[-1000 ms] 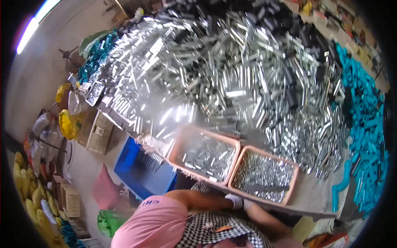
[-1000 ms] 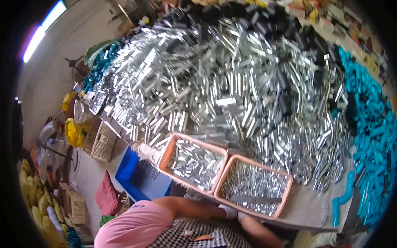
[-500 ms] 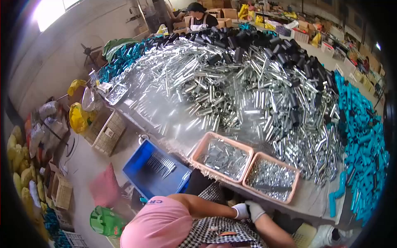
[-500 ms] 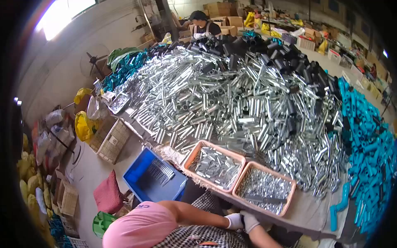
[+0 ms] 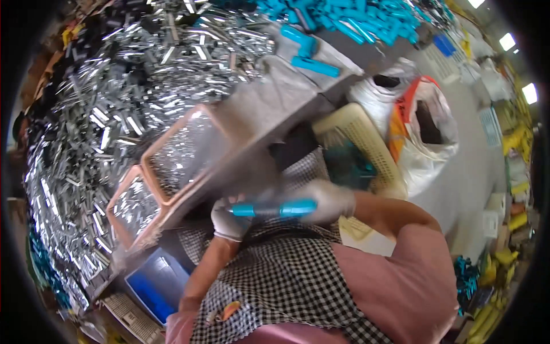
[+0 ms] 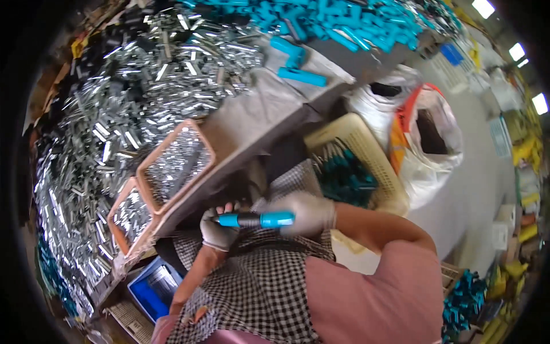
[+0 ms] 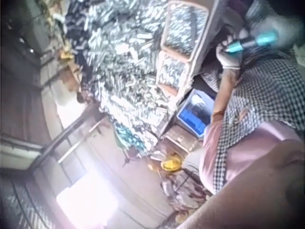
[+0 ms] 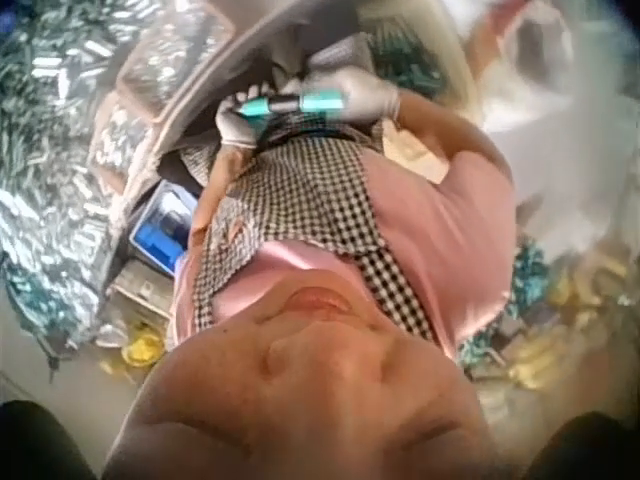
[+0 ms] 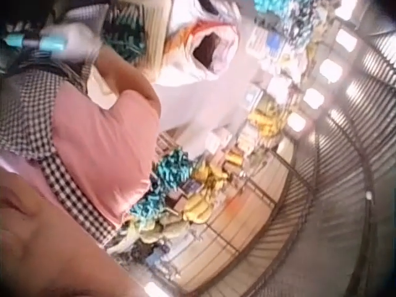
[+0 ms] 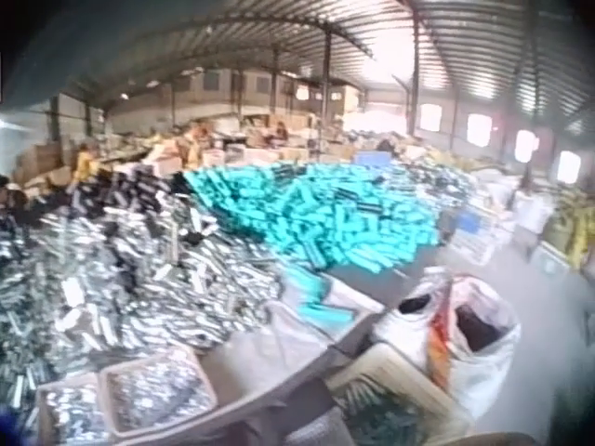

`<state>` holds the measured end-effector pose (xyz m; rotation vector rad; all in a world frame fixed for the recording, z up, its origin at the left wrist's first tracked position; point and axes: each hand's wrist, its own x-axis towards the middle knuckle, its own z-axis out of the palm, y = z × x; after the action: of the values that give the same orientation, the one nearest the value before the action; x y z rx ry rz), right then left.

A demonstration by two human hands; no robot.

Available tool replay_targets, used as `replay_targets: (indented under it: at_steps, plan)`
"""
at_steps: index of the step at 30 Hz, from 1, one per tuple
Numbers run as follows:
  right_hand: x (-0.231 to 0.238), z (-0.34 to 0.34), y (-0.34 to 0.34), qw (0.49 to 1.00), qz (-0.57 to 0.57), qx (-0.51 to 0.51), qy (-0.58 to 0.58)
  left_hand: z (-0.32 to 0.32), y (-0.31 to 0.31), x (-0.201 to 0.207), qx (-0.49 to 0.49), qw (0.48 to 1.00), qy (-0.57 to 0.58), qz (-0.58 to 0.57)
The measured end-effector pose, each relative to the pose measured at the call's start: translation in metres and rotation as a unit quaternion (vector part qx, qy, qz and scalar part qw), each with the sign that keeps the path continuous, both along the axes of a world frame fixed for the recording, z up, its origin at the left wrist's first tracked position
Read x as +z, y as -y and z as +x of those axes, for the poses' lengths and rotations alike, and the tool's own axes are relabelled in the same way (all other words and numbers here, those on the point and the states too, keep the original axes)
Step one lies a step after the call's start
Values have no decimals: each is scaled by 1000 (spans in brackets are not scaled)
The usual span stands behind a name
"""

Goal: The worker is assembling small metal components into plastic handles using a pneumatic assembly tool at a factory workbench.

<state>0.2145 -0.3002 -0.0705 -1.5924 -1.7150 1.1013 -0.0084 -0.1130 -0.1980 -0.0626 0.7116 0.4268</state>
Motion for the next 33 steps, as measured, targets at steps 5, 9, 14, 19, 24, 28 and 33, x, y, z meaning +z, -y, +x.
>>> replay_targets:
  at_steps: [5,9,14,19,24,28,33]
  plan:
    - [58,78,125,854,-109,-377,-341,58,50,80,-300,935,175,73]
    - [83,109,177,853,-109,-467,-208,79,42,97,-527,678,86,505]
    - [12,127,164,872,-188,-438,109,47,13,53,-514,657,-17,551]
    - [-133,144,123,827,-231,-417,298,22,15,42,-513,712,-82,472]
    - [-221,136,120,855,-284,-320,294,13,14,39,-493,651,-75,572]
    - [-289,96,106,832,-426,-235,267,7,17,22,-486,640,-83,589]
    - [-299,81,96,763,-501,-177,368,1,27,32,-456,559,-107,684]
